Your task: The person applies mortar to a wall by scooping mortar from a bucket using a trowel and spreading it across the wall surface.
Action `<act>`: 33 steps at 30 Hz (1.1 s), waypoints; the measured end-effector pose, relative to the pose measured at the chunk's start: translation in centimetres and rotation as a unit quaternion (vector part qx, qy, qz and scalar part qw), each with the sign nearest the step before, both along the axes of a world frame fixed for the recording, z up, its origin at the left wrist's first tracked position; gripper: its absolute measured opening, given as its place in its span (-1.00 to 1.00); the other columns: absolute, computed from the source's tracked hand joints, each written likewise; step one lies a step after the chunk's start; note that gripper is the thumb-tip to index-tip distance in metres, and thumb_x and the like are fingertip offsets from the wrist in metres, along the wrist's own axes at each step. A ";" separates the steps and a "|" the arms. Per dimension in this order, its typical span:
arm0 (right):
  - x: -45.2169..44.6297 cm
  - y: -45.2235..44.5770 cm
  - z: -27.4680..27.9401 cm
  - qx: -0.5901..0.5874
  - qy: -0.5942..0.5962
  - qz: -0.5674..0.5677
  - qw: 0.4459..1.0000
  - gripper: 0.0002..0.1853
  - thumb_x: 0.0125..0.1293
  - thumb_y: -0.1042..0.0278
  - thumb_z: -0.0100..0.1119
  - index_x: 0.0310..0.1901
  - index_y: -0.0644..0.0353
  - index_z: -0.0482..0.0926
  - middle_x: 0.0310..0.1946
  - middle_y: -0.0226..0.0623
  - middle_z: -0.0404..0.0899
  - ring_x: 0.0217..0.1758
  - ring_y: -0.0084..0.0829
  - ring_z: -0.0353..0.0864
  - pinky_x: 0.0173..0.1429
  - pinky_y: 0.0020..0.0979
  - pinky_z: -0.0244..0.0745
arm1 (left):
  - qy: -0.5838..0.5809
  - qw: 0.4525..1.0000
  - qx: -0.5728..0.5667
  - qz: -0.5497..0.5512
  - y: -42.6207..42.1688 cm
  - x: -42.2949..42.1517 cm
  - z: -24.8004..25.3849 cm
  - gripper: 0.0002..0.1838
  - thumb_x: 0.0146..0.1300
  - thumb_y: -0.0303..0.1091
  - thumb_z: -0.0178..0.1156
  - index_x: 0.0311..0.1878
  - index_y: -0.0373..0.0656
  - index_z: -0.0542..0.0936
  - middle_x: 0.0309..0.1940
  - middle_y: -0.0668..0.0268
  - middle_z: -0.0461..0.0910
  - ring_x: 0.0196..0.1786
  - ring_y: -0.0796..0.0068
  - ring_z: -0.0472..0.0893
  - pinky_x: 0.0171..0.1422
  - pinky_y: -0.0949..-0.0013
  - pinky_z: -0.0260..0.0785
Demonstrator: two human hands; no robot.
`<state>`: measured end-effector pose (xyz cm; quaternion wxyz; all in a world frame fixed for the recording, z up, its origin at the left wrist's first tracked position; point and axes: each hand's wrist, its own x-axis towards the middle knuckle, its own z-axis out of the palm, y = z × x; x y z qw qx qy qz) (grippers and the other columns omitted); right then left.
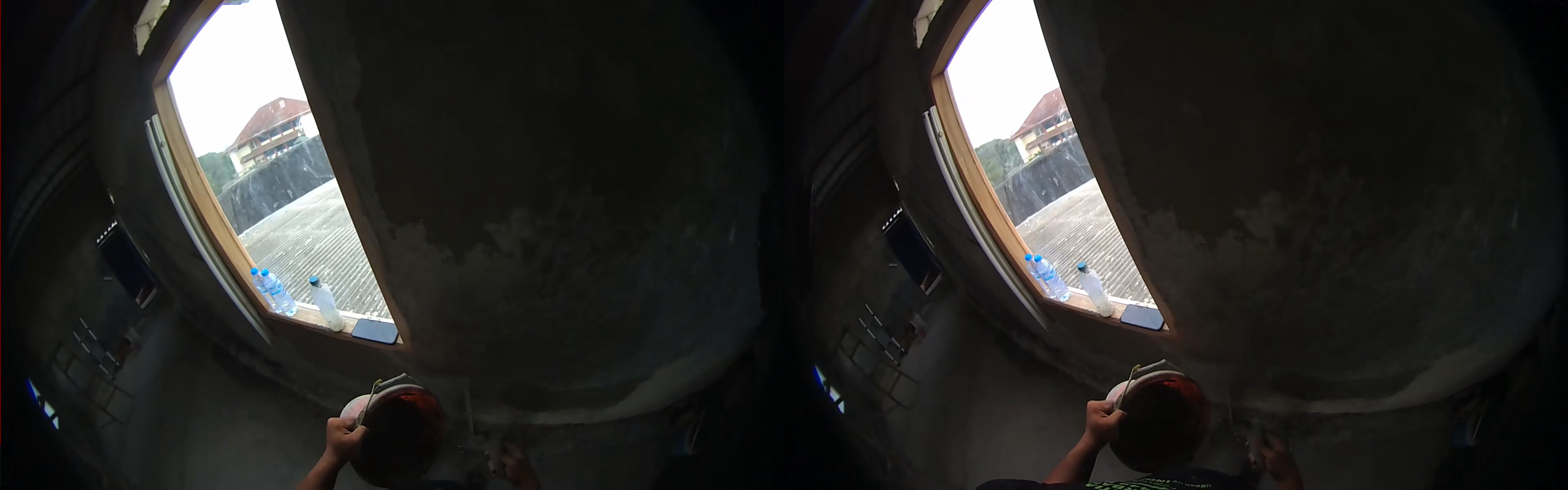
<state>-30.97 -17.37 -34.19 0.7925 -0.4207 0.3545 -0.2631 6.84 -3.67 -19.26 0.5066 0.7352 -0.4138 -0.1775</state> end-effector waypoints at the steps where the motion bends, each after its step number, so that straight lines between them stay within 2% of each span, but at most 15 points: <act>1: -0.5 -0.1 0.7 -0.002 0.028 0.007 1.000 -0.66 0.46 0.14 0.31 0.00 0.28 0.67 -0.41 -0.29 0.66 -0.40 -0.47 0.64 -0.26 -0.37 0.57 | 0.012 1.000 -0.019 -0.001 -0.2 -0.8 1.0 -0.70 0.06 -0.47 0.27 -0.72 -0.30 0.45 -0.77 0.59 0.35 -0.65 0.82 0.35 -0.64 0.45 0.11; 2: -1.2 -0.2 1.6 0.004 0.036 0.022 0.999 -0.66 0.46 0.14 0.31 0.00 0.28 0.67 -0.41 -0.29 0.66 -0.40 -0.47 0.64 -0.26 -0.37 0.57 | 0.019 0.999 -0.032 -0.002 -0.2 -0.8 0.7 -0.71 0.07 -0.48 0.26 -0.71 -0.32 0.46 -0.76 0.59 0.36 -0.64 0.82 0.35 -0.63 0.46 0.12; 4: -1.5 -0.4 8.9 -0.131 0.140 0.085 0.978 -0.56 0.34 0.14 0.47 0.10 0.29 0.68 -0.32 -0.27 0.71 -0.31 -0.46 0.69 -0.17 -0.33 0.64 | 0.005 0.997 -0.075 0.004 -0.5 -2.1 3.1 -0.73 0.06 -0.49 0.27 -0.68 -0.33 0.46 -0.73 0.59 0.34 -0.61 0.80 0.34 -0.61 0.43 0.13; 5: -1.8 -1.6 7.9 -0.186 0.172 0.149 0.956 -0.42 0.19 0.15 0.61 0.15 0.31 0.68 -0.18 -0.18 0.76 -0.18 -0.32 0.76 0.02 -0.26 0.67 | -0.013 0.997 -0.079 0.002 0.0 -1.0 1.5 -0.72 0.05 -0.47 0.28 -0.67 -0.31 0.43 -0.71 0.59 0.31 -0.60 0.80 0.32 -0.60 0.41 0.12; 7: -1.0 -2.2 9.7 -0.393 0.181 0.148 0.889 -0.43 0.15 0.18 0.61 0.14 0.32 0.68 -0.06 -0.04 0.77 -0.02 -0.13 0.78 0.17 -0.22 0.63 | -0.013 0.995 -0.098 0.025 -0.2 -2.2 3.1 -0.67 0.09 -0.44 0.27 -0.65 -0.26 0.34 -0.70 0.55 0.25 -0.58 0.76 0.23 -0.56 0.39 0.04; 9: 0.9 -3.2 11.7 -0.403 0.153 0.185 0.883 -0.43 0.11 0.23 0.60 0.14 0.30 0.69 0.01 0.08 0.75 0.14 0.02 0.74 0.29 -0.18 0.58 | -0.003 0.991 -0.136 0.020 -0.3 -2.7 3.0 -0.67 0.13 -0.46 0.25 -0.63 -0.24 0.31 -0.68 0.54 0.24 -0.56 0.76 0.21 -0.54 0.39 0.01; 12: 4.5 -2.7 15.0 -0.466 0.161 0.158 0.856 -0.49 0.20 0.31 0.48 0.19 0.25 0.66 0.02 0.07 0.72 0.07 0.07 0.75 0.18 -0.14 0.63 | 0.073 0.983 -0.164 0.030 0.1 -4.8 4.3 -0.72 0.17 -0.51 0.21 -0.60 -0.26 0.35 -0.66 0.55 0.30 -0.55 0.77 0.23 -0.53 0.41 0.02; 14: 8.0 -2.5 15.8 -0.481 0.161 0.127 0.852 -0.49 0.22 0.31 0.46 0.21 0.22 0.65 -0.01 0.03 0.72 0.02 0.07 0.76 0.12 -0.12 0.65 | 0.057 0.986 -0.153 0.028 0.5 -4.7 4.0 -0.74 0.17 -0.47 0.22 -0.57 -0.29 0.40 -0.64 0.53 0.36 -0.54 0.75 0.27 -0.49 0.44 0.06; 16: 10.3 -2.4 14.9 -0.575 0.222 0.120 0.778 -0.48 0.27 0.24 0.41 0.28 0.05 0.61 -0.08 -0.09 0.67 -0.12 0.04 0.76 -0.05 -0.07 0.69 | 0.031 0.985 -0.168 0.009 0.3 -3.9 3.6 -0.75 0.16 -0.43 0.23 -0.55 -0.31 0.44 -0.61 0.51 0.43 -0.53 0.73 0.30 -0.46 0.46 0.11; 17: 11.7 -2.6 15.0 -0.576 0.221 0.115 0.778 -0.48 0.27 0.24 0.41 0.28 0.05 0.61 -0.08 -0.09 0.67 -0.12 0.04 0.76 -0.05 -0.07 0.69 | 0.019 0.985 -0.174 -0.008 0.2 -3.3 3.5 -0.76 0.15 -0.43 0.23 -0.56 -0.31 0.44 -0.62 0.49 0.42 -0.54 0.72 0.30 -0.47 0.45 0.11; 19: 13.5 -2.2 15.3 -0.618 0.209 0.159 0.741 -0.51 0.30 0.19 0.36 0.29 -0.13 0.61 -0.14 -0.15 0.60 -0.23 -0.01 0.76 -0.18 -0.02 0.70 | 0.005 0.980 -0.197 -0.022 -0.2 -3.0 4.0 -0.73 0.10 -0.41 0.23 -0.59 -0.29 0.38 -0.65 0.45 0.38 -0.57 0.69 0.25 -0.50 0.42 0.04; 22: 13.7 -1.6 14.3 -0.640 0.180 0.228 0.711 -0.52 0.33 0.18 0.32 0.29 -0.22 0.60 -0.13 -0.14 0.59 -0.27 -0.03 0.76 -0.23 -0.02 0.70 | -0.024 0.975 -0.222 -0.020 -0.2 -2.6 4.5 -0.69 0.07 -0.40 0.24 -0.61 -0.25 0.32 -0.67 0.46 0.32 -0.58 0.68 0.19 -0.50 0.39 -0.05; 23: 13.4 -1.5 14.2 -0.637 0.181 0.224 0.715 -0.52 0.33 0.18 0.32 0.29 -0.22 0.60 -0.13 -0.14 0.59 -0.27 -0.03 0.76 -0.23 -0.02 0.70 | -0.026 0.975 -0.218 -0.025 -0.1 -2.6 4.7 -0.69 0.07 -0.40 0.24 -0.61 -0.25 0.32 -0.67 0.46 0.32 -0.58 0.68 0.19 -0.50 0.39 -0.05; 25: 12.6 -2.1 14.6 -0.637 0.205 0.295 0.682 -0.53 0.34 0.17 0.30 0.30 -0.21 0.60 -0.14 -0.11 0.61 -0.27 -0.03 0.76 -0.22 -0.01 0.70 | -0.023 0.978 -0.209 0.004 -0.1 -2.5 4.9 -0.67 0.04 -0.40 0.24 -0.62 -0.22 0.26 -0.68 0.48 0.26 -0.59 0.66 0.14 -0.49 0.35 -0.12; 33: 14.9 -3.1 16.4 -0.601 0.247 0.306 0.696 -0.59 0.38 0.14 0.24 0.25 -0.15 0.61 -0.18 -0.09 0.67 -0.24 0.03 0.75 -0.09 0.01 0.70 | -0.091 0.969 -0.226 -0.040 0.0 0.2 6.0 -0.68 -0.03 -0.43 0.22 -0.64 -0.22 0.23 -0.70 0.42 0.21 -0.63 0.57 0.14 -0.50 0.32 -0.10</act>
